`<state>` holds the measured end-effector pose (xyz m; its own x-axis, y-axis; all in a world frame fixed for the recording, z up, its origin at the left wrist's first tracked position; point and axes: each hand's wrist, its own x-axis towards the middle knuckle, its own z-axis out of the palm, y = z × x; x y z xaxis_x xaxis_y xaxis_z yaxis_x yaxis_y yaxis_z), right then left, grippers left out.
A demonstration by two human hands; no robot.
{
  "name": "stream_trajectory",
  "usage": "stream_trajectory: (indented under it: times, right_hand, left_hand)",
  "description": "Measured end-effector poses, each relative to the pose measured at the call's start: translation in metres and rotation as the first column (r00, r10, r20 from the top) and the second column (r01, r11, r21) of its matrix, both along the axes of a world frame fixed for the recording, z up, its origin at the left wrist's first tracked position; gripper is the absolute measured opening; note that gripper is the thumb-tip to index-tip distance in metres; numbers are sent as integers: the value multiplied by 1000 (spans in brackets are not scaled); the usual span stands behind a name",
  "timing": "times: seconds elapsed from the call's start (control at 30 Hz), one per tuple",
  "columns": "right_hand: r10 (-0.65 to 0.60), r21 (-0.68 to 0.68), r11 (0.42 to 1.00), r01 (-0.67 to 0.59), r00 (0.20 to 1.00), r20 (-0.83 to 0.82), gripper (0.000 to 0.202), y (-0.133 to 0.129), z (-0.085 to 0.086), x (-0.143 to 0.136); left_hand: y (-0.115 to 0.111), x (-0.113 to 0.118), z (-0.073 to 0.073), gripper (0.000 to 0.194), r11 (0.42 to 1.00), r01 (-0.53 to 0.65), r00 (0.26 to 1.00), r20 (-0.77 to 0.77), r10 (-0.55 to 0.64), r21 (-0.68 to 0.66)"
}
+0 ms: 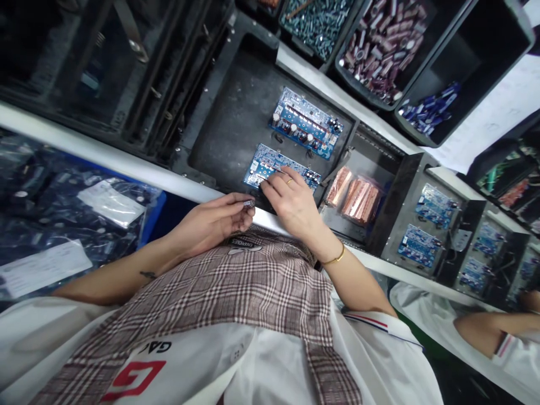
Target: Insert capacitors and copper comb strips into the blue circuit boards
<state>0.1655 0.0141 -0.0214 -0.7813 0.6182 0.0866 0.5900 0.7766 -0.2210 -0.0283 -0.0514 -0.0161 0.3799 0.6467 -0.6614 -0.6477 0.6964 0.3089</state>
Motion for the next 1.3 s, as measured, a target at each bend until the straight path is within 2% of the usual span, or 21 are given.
stream_trajectory:
  times: [0.1, 0.2, 0.27, 0.37, 0.5, 0.6, 0.7, 0.83, 0.93, 1.03, 1.1, 1.17, 1.23, 1.3]
  right_hand:
    - [27, 18, 999, -28, 999, 17, 30, -2, -1, 0]
    - [-112, 37, 993, 113, 993, -43, 28, -13, 7, -8]
    - [-183, -44, 983, 179, 977, -111, 26, -20, 17, -15]
    - [-209, -155, 970, 187, 968, -137, 21, -21, 25, -27]
    - [-285, -84, 957, 279, 956, -72, 18, -5, 10, -35]
    - [-280, -65, 959, 277, 959, -41, 18, 4, -4, -38]
    - [-261, -44, 965, 260, 965, -24, 20, 5, -6, -42]
    - [-226, -13, 974, 227, 973, 35, 21, 2, 3, -44]
    - [-196, 15, 981, 195, 976, 95, 22, 4, 8, -45]
    - [-156, 57, 987, 149, 977, 143, 22, 5, 8, -48]
    - [-65, 81, 995, 54, 988, 140, 23, 2, 6, -52]
    - [37, 96, 994, -48, 993, 110, 26, 0, 5, -56]
    - [70, 101, 992, -75, 996, 57, 26, 6, 4, -54]
    - [28, 89, 996, -27, 999, -17, 24, 24, 7, -35]
  left_hand:
    - [-1, -1, -1, 15, 1000, -7, 1000, 4, 7, 13]
    - [-3, -1, -1, 17, 999, -15, 1000, -7, 16, 39]
    - [-4, -2, 0, 25, 996, -30, 1000, -6, 30, 89]
    - [-5, -2, 2, 38, 990, -14, 999, 30, 10, 139]
    - [-6, -5, 1, 51, 992, 74, 997, -6, -73, 99]
    - [-7, -7, -1, 57, 989, 112, 993, -44, -108, 100]
    - [-8, -8, -3, 49, 981, 140, 990, -43, -136, 131]
    - [-8, -8, -3, 29, 962, 201, 979, -71, -191, 182]
    - [-7, -12, 2, 20, 919, 302, 950, -158, -269, 254]
    - [-2, -22, 18, 20, 799, 475, 865, -364, -346, 368]
    - [8, -29, 34, 19, 729, 531, 796, -549, -254, 432]
    - [29, -31, 51, 16, 686, 530, 716, -697, -47, 499]
    - [64, -20, 64, 15, 631, 528, 622, -765, 167, 568]
    - [112, 10, 73, 16, 543, 566, 549, -775, 313, 620]
